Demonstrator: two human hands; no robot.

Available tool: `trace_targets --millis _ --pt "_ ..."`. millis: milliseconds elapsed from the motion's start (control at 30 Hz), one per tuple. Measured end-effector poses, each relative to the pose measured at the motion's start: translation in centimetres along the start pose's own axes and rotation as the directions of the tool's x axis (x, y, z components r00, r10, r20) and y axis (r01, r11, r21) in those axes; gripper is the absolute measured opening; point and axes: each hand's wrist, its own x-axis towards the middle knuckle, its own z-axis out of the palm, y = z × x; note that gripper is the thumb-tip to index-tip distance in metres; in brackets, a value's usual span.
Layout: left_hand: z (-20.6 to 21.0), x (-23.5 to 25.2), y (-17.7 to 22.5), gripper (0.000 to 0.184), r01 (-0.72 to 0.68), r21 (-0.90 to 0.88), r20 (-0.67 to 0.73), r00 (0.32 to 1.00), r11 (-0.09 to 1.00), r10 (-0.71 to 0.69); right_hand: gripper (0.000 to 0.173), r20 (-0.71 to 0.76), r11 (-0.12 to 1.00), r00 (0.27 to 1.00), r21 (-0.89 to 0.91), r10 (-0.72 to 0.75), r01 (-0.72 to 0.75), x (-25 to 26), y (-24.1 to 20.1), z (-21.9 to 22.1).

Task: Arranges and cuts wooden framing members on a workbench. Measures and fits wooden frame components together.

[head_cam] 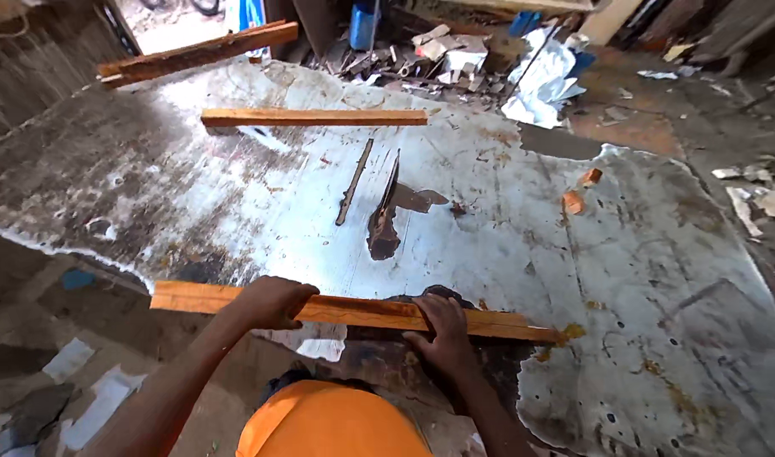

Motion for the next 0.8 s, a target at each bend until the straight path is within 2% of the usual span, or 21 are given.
trace_targets --millis 67,200,300,400,467,533,633,800 --pt "-0.9 3.4 -2.1 0.062 -0.019 0.034 -0.107 0.994 0.999 0.023 0.059 -0.039 0.997 0.996 -0.008 0.076 -0.077 2.0 0.4 1.0" --pt "-0.8 8.8 -6.2 0.056 -0.082 0.02 -0.287 0.954 0.996 0.085 0.056 -0.098 0.976 0.974 -0.054 0.204 -0.209 5.1 0.5 3.0" --pt "0.3 9.9 -7.0 0.057 -0.047 -0.089 -0.43 0.903 0.995 0.004 0.055 -0.143 0.952 0.948 -0.077 0.284 -0.297 5.8 0.1 4.2" --pt "1.3 10.4 -6.3 0.072 0.023 -0.14 -0.485 0.87 0.99 -0.089 0.072 -0.15 0.926 0.933 -0.142 0.328 -0.349 6.1 -0.5 4.7" --pt "2.5 11.1 -6.3 0.071 0.045 -0.133 -0.553 0.826 0.99 -0.112 0.087 -0.144 0.906 0.927 -0.204 0.348 -0.371 6.5 -0.6 4.9" --pt "3.1 12.0 -7.0 0.069 0.035 -0.087 -0.608 0.79 0.996 -0.08 0.086 -0.157 0.895 0.921 -0.223 0.358 -0.386 7.4 -0.1 5.1" --pt "2.6 14.0 -8.2 0.07 0.042 -0.029 -0.612 0.79 0.999 -0.051 0.082 -0.141 0.892 0.929 -0.26 0.343 -0.369 9.6 1.7 5.0" --pt "0.2 18.8 -10.1 0.079 0.14 0.012 -0.568 0.816 0.99 -0.109 0.082 -0.028 0.893 0.937 -0.293 0.348 -0.341 14.8 5.1 4.1"
